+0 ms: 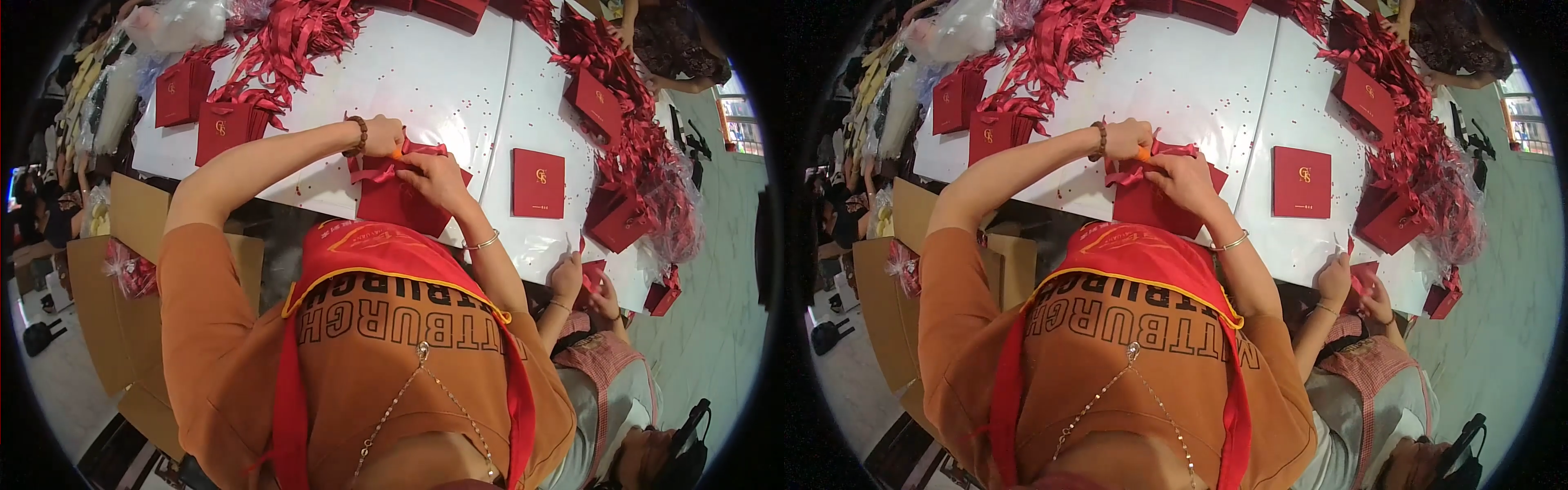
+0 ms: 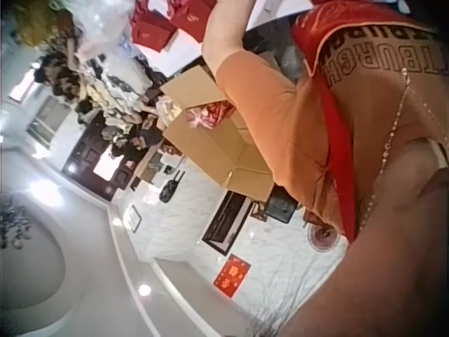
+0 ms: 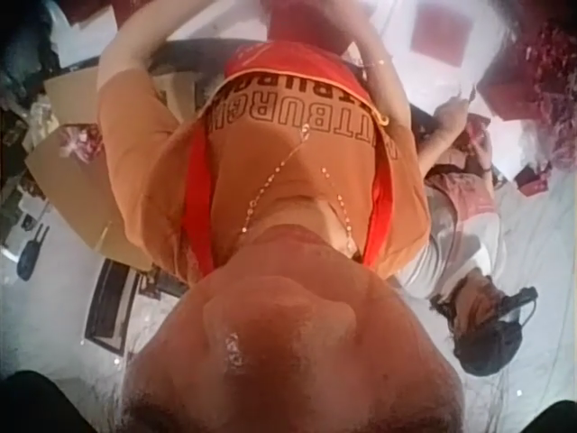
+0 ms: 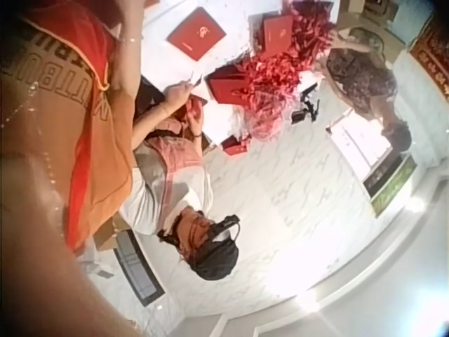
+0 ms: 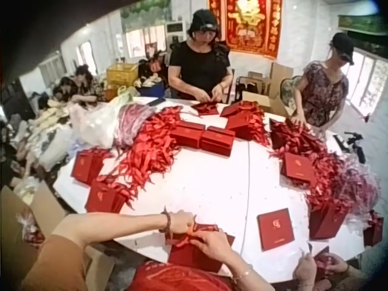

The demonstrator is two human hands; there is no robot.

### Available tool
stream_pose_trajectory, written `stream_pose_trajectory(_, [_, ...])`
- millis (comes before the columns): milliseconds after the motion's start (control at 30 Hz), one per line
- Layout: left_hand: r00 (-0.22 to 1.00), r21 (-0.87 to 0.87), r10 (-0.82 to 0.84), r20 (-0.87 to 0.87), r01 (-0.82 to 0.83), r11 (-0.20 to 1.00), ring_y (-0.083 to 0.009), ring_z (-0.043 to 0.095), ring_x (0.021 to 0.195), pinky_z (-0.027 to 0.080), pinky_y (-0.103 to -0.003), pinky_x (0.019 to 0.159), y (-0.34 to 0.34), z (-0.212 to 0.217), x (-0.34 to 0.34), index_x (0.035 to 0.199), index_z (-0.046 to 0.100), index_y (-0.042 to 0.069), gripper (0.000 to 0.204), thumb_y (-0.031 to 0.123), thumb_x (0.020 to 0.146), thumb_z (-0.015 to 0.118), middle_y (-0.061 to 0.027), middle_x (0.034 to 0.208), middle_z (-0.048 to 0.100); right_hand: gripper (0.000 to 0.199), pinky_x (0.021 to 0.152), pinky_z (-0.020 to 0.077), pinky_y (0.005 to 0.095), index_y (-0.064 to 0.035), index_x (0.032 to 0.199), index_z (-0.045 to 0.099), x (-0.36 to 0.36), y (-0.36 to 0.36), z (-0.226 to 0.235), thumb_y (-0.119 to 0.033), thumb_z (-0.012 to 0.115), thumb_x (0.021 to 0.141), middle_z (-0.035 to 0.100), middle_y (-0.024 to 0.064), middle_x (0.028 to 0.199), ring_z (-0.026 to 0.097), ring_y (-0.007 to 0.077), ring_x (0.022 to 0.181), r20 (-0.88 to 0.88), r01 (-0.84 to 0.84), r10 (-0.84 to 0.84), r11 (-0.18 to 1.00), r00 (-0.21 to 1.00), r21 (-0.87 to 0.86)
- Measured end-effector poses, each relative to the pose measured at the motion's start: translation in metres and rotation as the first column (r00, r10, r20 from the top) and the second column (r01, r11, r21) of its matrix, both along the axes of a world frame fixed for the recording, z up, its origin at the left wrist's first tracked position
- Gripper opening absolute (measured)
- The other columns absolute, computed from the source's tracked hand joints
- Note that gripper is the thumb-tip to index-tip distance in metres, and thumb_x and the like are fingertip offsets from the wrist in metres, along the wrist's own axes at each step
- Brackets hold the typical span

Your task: Tie ribbons onto small red gift bags to complete their assembly.

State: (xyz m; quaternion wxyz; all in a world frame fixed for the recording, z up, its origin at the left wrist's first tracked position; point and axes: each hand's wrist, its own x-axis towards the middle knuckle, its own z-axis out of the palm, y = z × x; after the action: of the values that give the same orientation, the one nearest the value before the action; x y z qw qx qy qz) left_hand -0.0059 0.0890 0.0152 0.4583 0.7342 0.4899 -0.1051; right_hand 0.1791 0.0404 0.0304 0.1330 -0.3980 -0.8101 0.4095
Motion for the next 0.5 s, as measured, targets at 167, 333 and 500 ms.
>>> stream_pose_trajectory(167, [0.993,0.072,0.117,0.003,-0.117,0.990,-0.0293,0.059,0.068,0.047,-0.036,0.057,-0.006,0.011,0.004,0.069,0.062,0.001,0.023,0.024,0.071,0.066,-0.0159,0.083,0.059,0.017,0.077,0.0335,0.0418,-0.0172,0.095,0.065,-0.001,-0.002,-0.007,-0.024,0.059,0.080,0.064,0.0048,0.077,0.060,0.0226,0.075,0.038,0.015,-0.019,0.994,0.999,0.112])
stream_pose_trajectory(333, [0.994,0.332,0.070,0.079,-0.092,0.939,-0.0291,0.064,0.065,0.051,-0.040,0.058,-0.017,-0.024,-0.011,0.074,0.068,0.008,0.017,0.022,0.067,0.063,-0.0154,0.070,0.065,0.014,0.080,0.0298,0.0423,-0.0178,0.091,0.065,0.000,-0.004,-0.007,-0.024,0.059,0.080,0.064,0.0030,0.083,0.059,0.0193,0.081,-0.076,-0.095,0.115,0.970,0.990,0.225])
stream_pose_trajectory(500, [0.950,0.347,0.284,0.131,-0.313,0.884,-0.0293,0.061,0.061,0.047,-0.038,0.056,-0.003,-0.010,-0.001,0.070,0.066,0.003,0.024,0.026,0.068,0.061,-0.0183,0.064,0.061,0.017,0.083,0.0303,0.0409,-0.0148,0.094,0.063,-0.003,-0.011,0.001,-0.025,0.058,0.082,0.065,0.0050,0.083,0.060,0.0203,0.081,0.072,-0.121,0.109,0.971,0.991,0.204])
